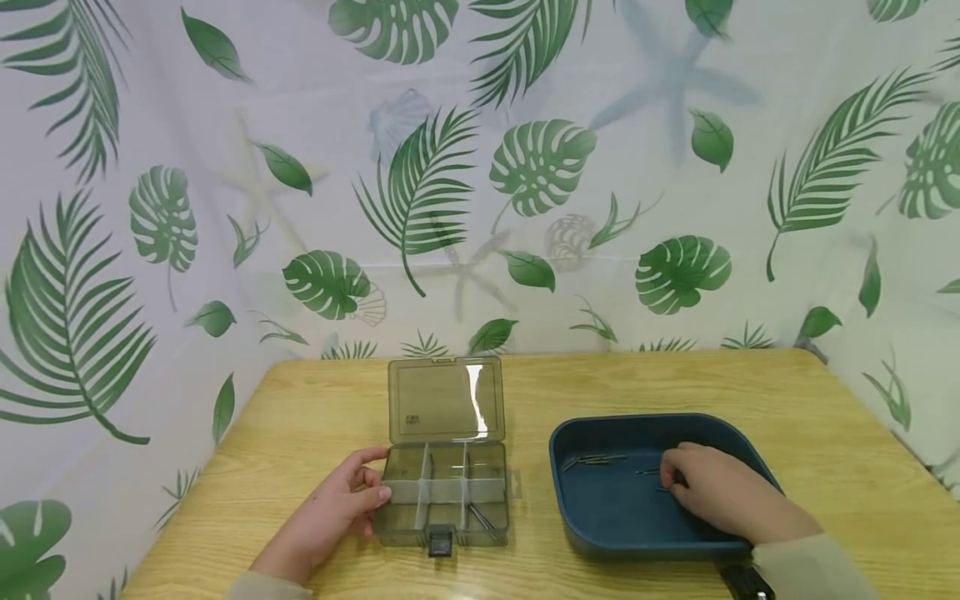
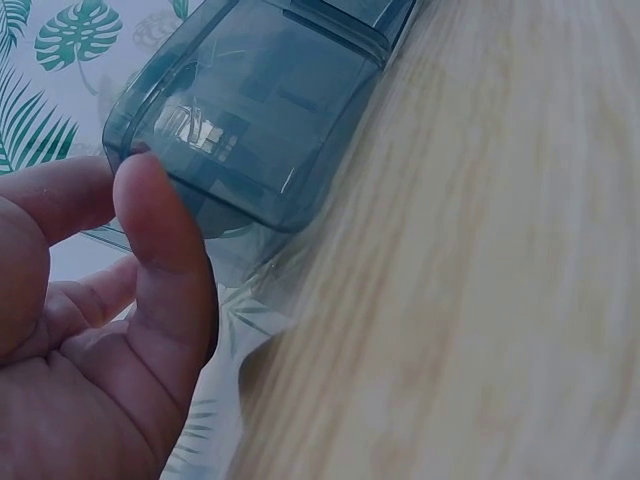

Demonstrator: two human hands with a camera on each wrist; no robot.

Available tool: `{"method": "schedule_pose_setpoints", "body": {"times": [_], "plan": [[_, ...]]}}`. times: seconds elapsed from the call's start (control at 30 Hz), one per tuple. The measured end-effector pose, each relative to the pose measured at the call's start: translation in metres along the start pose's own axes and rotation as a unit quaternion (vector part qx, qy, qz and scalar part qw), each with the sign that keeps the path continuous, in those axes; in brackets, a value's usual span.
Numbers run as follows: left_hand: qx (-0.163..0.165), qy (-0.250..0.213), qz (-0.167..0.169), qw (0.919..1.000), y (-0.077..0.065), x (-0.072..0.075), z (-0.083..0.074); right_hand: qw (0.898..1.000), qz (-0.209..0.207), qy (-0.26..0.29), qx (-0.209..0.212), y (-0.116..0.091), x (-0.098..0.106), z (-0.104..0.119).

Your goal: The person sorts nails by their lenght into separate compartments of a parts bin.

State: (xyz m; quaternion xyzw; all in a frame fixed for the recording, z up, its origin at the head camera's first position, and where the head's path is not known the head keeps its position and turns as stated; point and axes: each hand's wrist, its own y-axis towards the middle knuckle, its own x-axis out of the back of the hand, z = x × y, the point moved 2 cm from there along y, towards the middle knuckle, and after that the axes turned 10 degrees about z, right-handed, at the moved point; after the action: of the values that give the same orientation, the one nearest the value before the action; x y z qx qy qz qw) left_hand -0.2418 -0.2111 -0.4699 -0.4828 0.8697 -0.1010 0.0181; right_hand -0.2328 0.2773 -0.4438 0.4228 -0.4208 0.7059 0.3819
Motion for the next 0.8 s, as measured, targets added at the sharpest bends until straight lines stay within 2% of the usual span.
{"method": "schedule_pose_setpoints", "body": {"times": [0.17, 0.3, 0.8], "plan": [[0.001, -0.001, -0.002, 1.0000, 0.000, 0.000, 0.000, 0.999, 0.029, 0.019, -0.020, 0.003, 0.001, 0.001], [-0.001, -0.003, -0.002, 1.0000, 0.000, 0.000, -0.001, 0.999, 0.032, 0.019, -0.018, 0.004, 0.002, 0.002], [-0.007, -0.005, 0.000, 1.0000, 0.001, 0.002, 0.000, 0.998, -0.012, 0.049, 0.021, -0.003, 0.013, 0.008]]}}
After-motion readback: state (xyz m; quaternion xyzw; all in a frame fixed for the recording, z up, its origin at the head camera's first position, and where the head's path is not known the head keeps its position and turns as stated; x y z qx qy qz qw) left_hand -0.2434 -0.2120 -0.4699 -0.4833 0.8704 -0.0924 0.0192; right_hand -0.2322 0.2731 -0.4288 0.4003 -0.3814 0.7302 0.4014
